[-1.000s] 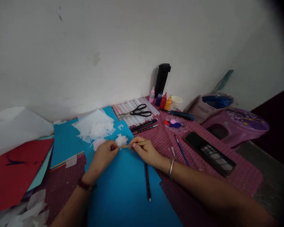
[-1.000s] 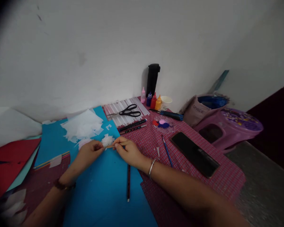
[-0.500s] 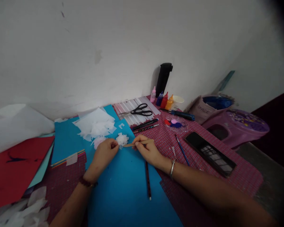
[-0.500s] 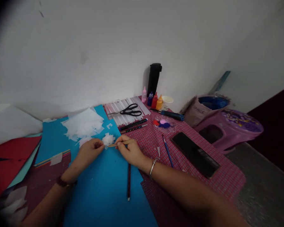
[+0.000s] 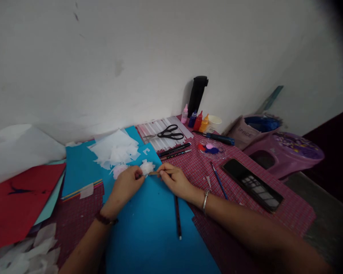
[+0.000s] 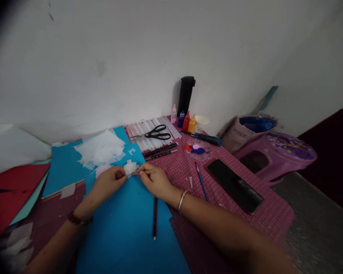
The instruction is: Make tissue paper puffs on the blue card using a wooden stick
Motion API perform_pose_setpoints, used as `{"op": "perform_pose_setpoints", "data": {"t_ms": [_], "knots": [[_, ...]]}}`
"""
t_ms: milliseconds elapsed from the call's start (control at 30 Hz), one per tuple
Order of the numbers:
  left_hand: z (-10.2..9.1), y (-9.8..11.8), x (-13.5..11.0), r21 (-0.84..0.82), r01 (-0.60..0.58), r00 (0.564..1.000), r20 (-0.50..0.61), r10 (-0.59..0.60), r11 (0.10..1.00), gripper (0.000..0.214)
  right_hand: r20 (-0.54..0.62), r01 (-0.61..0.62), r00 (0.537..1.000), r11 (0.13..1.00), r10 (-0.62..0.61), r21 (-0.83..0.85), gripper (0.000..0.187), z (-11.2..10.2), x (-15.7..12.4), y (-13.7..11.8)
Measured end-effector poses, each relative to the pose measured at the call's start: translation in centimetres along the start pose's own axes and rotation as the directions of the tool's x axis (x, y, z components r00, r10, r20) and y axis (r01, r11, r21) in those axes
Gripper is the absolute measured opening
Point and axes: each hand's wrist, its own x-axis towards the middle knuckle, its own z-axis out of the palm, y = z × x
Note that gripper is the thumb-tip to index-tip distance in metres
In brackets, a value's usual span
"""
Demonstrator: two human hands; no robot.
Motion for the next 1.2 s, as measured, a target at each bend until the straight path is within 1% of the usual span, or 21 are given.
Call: {"op": "perform_pose_setpoints", "data": {"t_ms": [67,133,200,267,333,433,467,500,533,567,600,633,667,700,733,800,867,967,1033,1100,1200], "knots": [[-0.2,0.1,-0.2,0.007,-0.017,1.000,0.008,0.017,1.000,0.025,0.048,0.063,0.997,0.995,-0.059,-0.073,0.016,-0.2,-0.3,-0.2],[-0.4,0.1,-0.5,0.014,-0.038,0.999,0.012,0.037,0.999,0.038,0.159,0.179,0.976,0.966,-0.150,-0.187,0.016,-0.3,-0.6,-0.4],[-0.5,0.0,-0.6,0.020,-0.051,0.999,0.015,0.050,0.999,0.043,0.304,0.329,0.924,0.888,-0.232,-0.321,0.017,-0.4,-0.9,-0.5],[-0.4,-0.1,-0.7,0.024,-0.054,0.998,0.016,0.053,0.998,0.043,0.414,0.441,0.872,0.789,-0.263,-0.428,0.017,-0.3,-1.1,-0.7],[-0.3,-0.1,-0.8,0.025,-0.052,0.999,0.013,0.052,0.998,0.042,0.466,0.491,0.846,0.721,-0.260,-0.489,0.015,-0.3,-1.2,-0.9],[-0.1,0.0,-0.8,0.029,-0.045,0.999,0.006,0.045,0.999,0.042,0.489,0.496,0.840,0.699,-0.236,-0.515,0.011,-0.3,-1.3,-1.1],[-0.3,0.0,-0.9,0.034,-0.042,0.999,0.004,0.042,0.999,0.042,0.483,0.489,0.843,0.712,-0.237,-0.504,0.011,-0.3,-1.3,-1.2],[-0.5,0.0,-0.9,0.039,-0.039,0.999,0.005,0.039,0.998,0.042,0.463,0.469,0.853,0.743,-0.241,-0.477,0.011,-0.4,-1.3,-1.2],[-0.9,0.0,-0.9,0.044,-0.038,0.999,0.010,0.037,0.998,0.042,0.424,0.432,0.872,0.793,-0.246,-0.430,0.012,-0.5,-1.4,-1.2],[-1.5,-0.1,-1.0,0.051,-0.037,0.999,0.019,0.036,0.998,0.040,0.356,0.377,0.901,0.853,-0.248,-0.361,0.014,-0.7,-1.4,-1.1],[-2.2,-0.2,-1.0,0.061,-0.037,0.999,0.030,0.035,0.997,0.037,0.264,0.304,0.936,0.912,-0.233,-0.273,0.015,-0.8,-1.4,-1.0],[-2.9,-0.3,-1.1,0.074,-0.036,0.999,0.042,0.033,0.997,0.032,0.164,0.221,0.967,0.960,-0.193,-0.172,0.016,-0.9,-1.3,-0.8],[-3.7,-0.3,-1.2,0.094,-0.033,0.998,0.055,0.028,0.995,0.026,0.079,0.137,0.988,0.988,-0.132,-0.064,0.017,-1.0,-1.2,-0.7],[-4.3,-0.3,-1.2,0.119,-0.027,0.998,0.065,0.020,0.992,0.020,0.019,0.061,0.998,0.997,-0.062,0.038,0.017,-1.0,-1.1,-0.5],[-4.8,-0.2,-1.3,0.148,-0.022,0.997,0.076,0.011,0.989,0.015,-0.010,-0.003,1.000,0.992,0.005,0.125,0.018,-1.0,-0.9,-0.3],[-5.1,0.1,-1.4,0.203,-0.015,0.995,0.097,-0.005,0.979,0.012,0.006,-0.093,0.995,0.967,0.095,0.237,0.019,-1.0,-0.6,0.0],[-4.6,0.5,-1.4,0.249,-0.009,0.995,0.102,-0.017,0.969,0.016,0.041,-0.124,0.992,0.957,0.118,0.264,0.021,-0.9,-0.3,0.0],[-2.9,0.9,-1.3,0.308,0.034,0.998,0.034,-0.047,0.951,0.025,0.064,-0.100,0.994,0.968,0.088,0.230,0.023,-0.7,-0.1,0.0],[-2.3,1.0,-1.2,0.331,0.065,0.998,-0.027,-0.060,0.941,0.025,0.059,-0.074,0.996,0.973,0.062,0.218,0.024,-0.7,-0.1,0.1],[-2.3,0.7,-1.1,0.325,0.070,0.997,-0.055,-0.054,0.943,0.022,0.049,-0.069,0.997,0.972,0.060,0.223,0.023,-0.5,-0.1,0.2],[-3.5,0.1,-0.9,0.253,0.054,0.997,-0.065,-0.039,0.966,0.022,0.053,-0.111,0.994,0.954,0.100,0.279,0.019,-0.3,0.2,0.5]]}}
